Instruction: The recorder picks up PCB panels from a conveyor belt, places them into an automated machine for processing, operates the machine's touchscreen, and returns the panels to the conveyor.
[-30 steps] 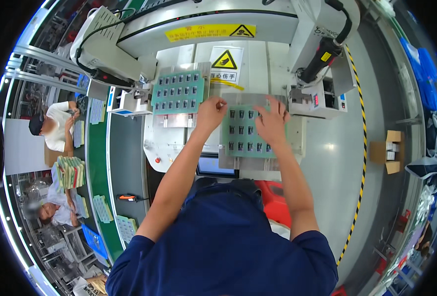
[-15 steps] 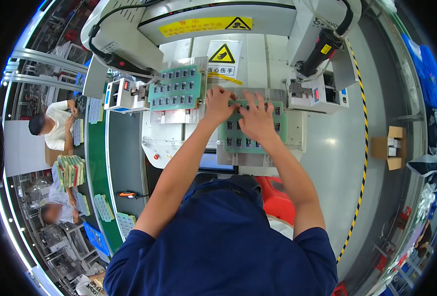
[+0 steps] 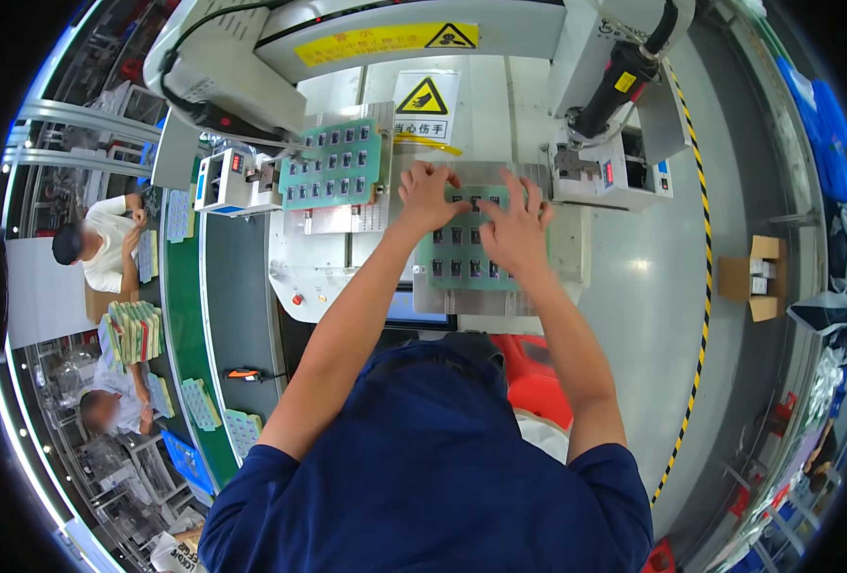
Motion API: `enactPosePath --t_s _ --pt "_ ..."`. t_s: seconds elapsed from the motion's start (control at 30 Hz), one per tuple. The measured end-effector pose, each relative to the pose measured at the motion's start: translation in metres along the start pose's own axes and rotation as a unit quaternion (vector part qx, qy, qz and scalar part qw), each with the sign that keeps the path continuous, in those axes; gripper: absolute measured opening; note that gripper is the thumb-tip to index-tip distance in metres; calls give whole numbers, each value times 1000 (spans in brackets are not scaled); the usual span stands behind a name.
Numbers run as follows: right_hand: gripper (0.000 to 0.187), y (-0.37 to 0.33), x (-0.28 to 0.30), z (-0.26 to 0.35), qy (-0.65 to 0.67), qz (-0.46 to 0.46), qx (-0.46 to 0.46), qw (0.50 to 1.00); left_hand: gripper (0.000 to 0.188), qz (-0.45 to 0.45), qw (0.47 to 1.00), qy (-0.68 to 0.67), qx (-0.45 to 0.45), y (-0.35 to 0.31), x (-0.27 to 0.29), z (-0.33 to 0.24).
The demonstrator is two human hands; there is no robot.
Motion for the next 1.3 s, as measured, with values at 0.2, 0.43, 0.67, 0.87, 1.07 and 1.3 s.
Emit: enactPosePath --t_s 0.2,0.43,0.67,0.87,1.07,1.3 --pt "28 3 -7 0 -3 14 16 1000 42 -19 1000 18 -5 2 -3 -1" --pt "32 -13 -3 5 -61 27 53 996 41 -23 998 30 50 7 -8 7" --pt "33 -23 -1 12 -95 -12 87 992 41 4 995 62 82 17 -5 6" --pt "33 -14 16 -6 -31 -12 31 999 24 -45 995 47 -75 -11 8 -28" --pt "28 -6 30 -33 20 -41 -35 998 19 -64 970 132 -195 -32 0 -54" --pt "32 -3 12 -34 24 7 -30 999 16 -42 948 187 -255 -34 1 -71"
Point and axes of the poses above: each hand's wrist, its own y-axis towards the middle knuckle, its own x-axis out of the back of the hand, z = x × y, the point moved 10 cm from there along y, towards the middle knuckle, and after that the axes turned 8 degrees about -x, right-handed, at the moved point
